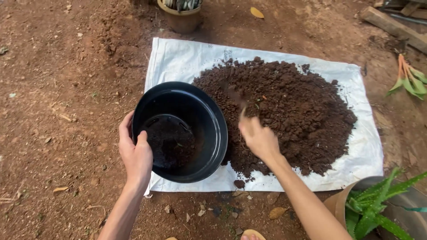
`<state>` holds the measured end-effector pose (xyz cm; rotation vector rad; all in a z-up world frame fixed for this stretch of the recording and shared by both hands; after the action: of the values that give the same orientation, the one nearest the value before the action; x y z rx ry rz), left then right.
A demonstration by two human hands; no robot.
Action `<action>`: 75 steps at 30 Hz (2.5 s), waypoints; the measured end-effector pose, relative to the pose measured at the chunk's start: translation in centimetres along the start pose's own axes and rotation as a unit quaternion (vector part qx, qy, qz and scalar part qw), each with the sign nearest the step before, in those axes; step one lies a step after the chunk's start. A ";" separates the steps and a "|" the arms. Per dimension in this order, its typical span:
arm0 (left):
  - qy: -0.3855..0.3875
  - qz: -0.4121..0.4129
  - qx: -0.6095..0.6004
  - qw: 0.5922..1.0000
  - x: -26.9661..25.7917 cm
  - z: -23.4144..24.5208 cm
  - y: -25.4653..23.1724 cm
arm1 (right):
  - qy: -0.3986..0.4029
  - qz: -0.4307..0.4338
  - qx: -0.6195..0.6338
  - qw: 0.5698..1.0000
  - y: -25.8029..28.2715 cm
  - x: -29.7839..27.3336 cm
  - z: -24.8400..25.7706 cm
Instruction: Transferring soil from a pile on a sheet into a black plastic pot using a hand trowel.
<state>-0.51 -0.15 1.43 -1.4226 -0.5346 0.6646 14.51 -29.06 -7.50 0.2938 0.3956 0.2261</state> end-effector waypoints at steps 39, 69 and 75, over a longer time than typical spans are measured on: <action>-0.084 -0.118 0.048 0.988 0.5 0.3 2.1 | -0.030 -0.061 0.193 0.979 -1.3 -3.5 3.4; -0.102 -0.095 -0.066 0.988 1.3 1.5 2.3 | 0.047 -0.162 0.569 0.805 -1.7 -3.0 -1.5; -0.091 -0.015 -0.104 0.990 0.4 0.3 1.5 | 0.000 -0.152 0.507 0.848 -3.0 -3.8 0.5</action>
<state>-0.60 0.39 -0.03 -1.5524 -0.7865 0.7355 11.71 -32.98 -6.74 1.2668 0.5317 -0.3286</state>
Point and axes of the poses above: each hand's wrist, its own x-axis towards the middle knuckle, its own z-axis out of the back of the hand, y = z × x, the point moved 1 cm from there along x, towards the middle knuckle, and after that the axes turned 4 degrees about -x, right-handed, at the moved point
